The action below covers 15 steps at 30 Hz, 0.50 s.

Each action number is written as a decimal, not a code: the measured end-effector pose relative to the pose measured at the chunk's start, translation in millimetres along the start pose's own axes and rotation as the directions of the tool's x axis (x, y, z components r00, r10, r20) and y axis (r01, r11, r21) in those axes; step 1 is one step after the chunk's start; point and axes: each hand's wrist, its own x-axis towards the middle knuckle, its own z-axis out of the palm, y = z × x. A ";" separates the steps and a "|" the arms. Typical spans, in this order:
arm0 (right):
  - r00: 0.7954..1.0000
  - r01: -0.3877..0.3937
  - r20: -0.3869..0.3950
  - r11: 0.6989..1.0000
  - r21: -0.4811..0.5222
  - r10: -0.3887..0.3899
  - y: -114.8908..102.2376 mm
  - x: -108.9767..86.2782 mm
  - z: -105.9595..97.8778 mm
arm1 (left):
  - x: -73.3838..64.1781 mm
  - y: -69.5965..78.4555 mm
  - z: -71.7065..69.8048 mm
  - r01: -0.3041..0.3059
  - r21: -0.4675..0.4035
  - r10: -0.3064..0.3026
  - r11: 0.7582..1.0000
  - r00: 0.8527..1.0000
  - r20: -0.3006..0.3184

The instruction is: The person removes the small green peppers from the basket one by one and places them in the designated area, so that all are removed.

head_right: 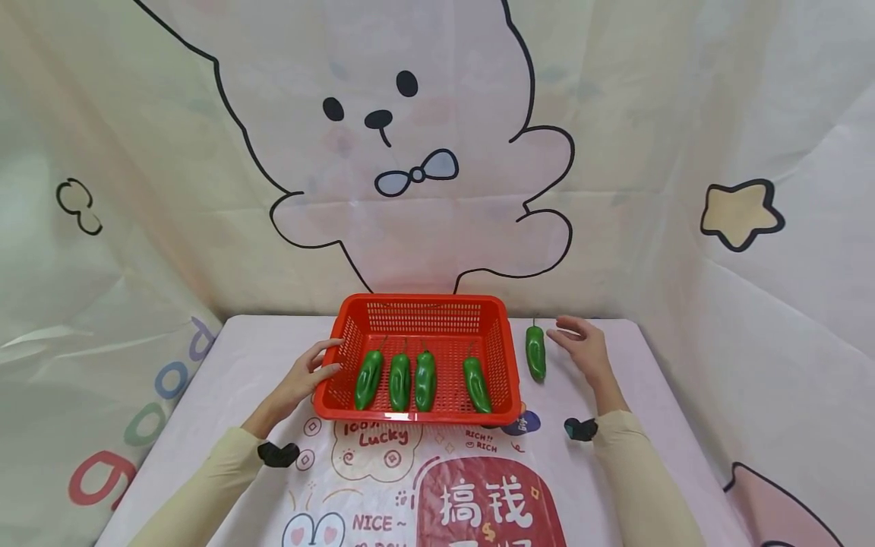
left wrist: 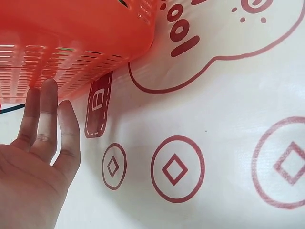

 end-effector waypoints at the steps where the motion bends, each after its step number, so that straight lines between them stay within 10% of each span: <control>1: 1.000 -0.001 -0.003 1.000 0.012 0.001 -2.3 0.2 0.2 | -0.1 0.2 -0.2 0.001 0.000 -0.001 1.000 1.000 0.000; 15: 0.996 0.070 0.041 0.975 0.210 -0.081 -67.9 1.7 12.8 | -1.9 3.9 1.0 0.011 0.006 -0.011 1.000 1.000 -0.012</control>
